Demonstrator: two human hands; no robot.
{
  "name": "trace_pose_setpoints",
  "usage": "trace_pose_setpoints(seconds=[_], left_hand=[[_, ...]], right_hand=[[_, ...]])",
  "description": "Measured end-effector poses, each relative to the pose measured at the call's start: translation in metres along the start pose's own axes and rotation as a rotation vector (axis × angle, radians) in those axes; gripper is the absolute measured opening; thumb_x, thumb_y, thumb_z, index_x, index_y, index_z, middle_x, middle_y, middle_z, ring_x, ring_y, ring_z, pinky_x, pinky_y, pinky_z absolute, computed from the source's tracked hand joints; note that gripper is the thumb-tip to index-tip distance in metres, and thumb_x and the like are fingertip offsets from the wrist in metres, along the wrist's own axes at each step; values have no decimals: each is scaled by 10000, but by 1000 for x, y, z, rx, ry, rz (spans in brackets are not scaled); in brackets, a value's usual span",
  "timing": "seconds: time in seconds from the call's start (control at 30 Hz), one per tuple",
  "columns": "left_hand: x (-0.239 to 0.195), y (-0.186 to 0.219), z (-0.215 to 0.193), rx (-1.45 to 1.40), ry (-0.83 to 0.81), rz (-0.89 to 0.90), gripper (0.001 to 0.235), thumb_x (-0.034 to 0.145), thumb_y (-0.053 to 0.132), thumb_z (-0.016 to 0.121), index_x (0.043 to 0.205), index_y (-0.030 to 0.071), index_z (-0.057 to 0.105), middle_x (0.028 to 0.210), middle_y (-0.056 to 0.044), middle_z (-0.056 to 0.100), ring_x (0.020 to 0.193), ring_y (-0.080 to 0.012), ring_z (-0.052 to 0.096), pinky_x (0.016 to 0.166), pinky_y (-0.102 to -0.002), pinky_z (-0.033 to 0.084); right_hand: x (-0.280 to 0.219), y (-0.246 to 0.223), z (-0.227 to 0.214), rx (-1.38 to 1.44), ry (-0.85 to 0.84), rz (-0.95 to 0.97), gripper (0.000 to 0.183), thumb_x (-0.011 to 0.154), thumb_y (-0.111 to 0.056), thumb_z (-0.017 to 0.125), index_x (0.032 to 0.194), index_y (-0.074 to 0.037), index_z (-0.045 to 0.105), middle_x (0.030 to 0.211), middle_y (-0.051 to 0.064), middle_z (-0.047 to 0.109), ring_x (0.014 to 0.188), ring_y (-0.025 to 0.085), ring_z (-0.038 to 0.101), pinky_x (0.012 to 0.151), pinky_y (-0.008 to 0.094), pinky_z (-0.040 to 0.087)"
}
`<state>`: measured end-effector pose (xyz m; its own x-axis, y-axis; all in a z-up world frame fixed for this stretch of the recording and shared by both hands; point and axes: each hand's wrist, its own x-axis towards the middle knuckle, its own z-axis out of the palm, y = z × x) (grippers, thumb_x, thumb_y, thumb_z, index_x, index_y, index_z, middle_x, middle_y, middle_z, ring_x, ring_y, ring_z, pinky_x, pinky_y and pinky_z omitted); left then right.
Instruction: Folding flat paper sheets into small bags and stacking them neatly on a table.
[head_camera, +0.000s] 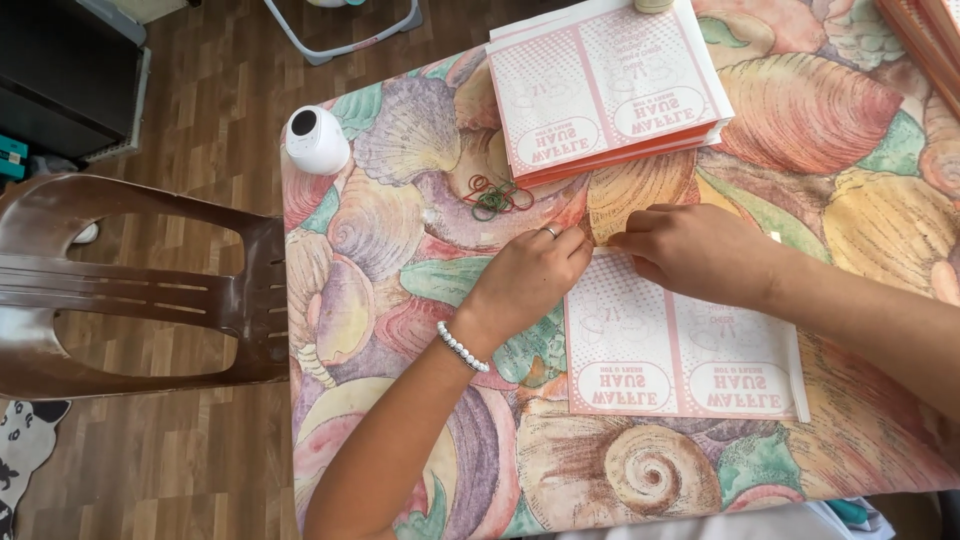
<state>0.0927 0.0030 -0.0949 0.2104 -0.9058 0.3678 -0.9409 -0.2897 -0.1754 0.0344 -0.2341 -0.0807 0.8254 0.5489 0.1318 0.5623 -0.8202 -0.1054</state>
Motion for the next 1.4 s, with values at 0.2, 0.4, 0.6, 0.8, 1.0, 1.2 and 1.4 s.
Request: trace_pose_setpoints(seconds=[0.2, 0.4, 0.6, 0.8, 1.0, 1.2, 1.4], left_hand=[[-3, -2, 13, -4, 34, 1, 109, 911, 7, 636, 943, 69, 719, 830, -20, 613, 784, -177, 654, 644, -299, 524], [-1, 3, 6, 22, 63, 26, 131, 864, -18, 641, 800, 83, 695, 749, 2, 537, 719, -189, 597, 624, -320, 484], [0, 5, 6, 36, 71, 42, 148, 814, -19, 649, 734, 103, 674, 724, 11, 522, 694, -185, 564, 616, -331, 452], [0, 13, 5, 51, 44, 39, 147, 781, -26, 648, 682, 77, 685, 713, -28, 547, 698, -226, 563, 647, -384, 434], [2, 16, 5, 89, 29, 35, 135, 789, -11, 654, 697, 77, 699, 730, -33, 561, 741, -223, 581, 686, -398, 438], [4, 20, -3, 135, -42, 6, 144, 821, -10, 653, 722, 58, 732, 771, -75, 617, 799, -251, 602, 765, -441, 466], [5, 25, -24, 127, -199, -162, 248, 950, 22, 592, 782, 66, 769, 856, -78, 674, 868, -231, 611, 847, -446, 491]], right_hand=[[-4, -6, 1, -65, 113, -91, 105, 923, -102, 648, 986, -72, 726, 838, 30, 633, 819, 187, 678, 664, 291, 592], [-4, -5, 6, -182, 85, -175, 79, 925, -58, 650, 905, -64, 726, 845, 27, 637, 769, 163, 649, 653, 279, 585], [-1, -9, -1, -201, 70, -186, 86, 915, -49, 659, 871, -66, 731, 816, -3, 584, 730, 142, 612, 615, 271, 573], [-2, -13, -4, -214, 44, -149, 83, 915, -60, 669, 933, -90, 744, 828, 0, 584, 711, 141, 603, 588, 278, 576], [3, -20, -14, -248, 28, -134, 110, 908, -55, 681, 972, -105, 755, 837, -12, 594, 701, 126, 606, 593, 272, 585], [4, -21, -16, -271, -17, -149, 116, 894, -54, 686, 969, -104, 758, 848, 1, 615, 714, 130, 623, 615, 264, 585], [2, -22, -14, -297, -32, -158, 112, 889, -58, 682, 960, -103, 756, 928, 11, 628, 742, 131, 630, 636, 263, 582]])
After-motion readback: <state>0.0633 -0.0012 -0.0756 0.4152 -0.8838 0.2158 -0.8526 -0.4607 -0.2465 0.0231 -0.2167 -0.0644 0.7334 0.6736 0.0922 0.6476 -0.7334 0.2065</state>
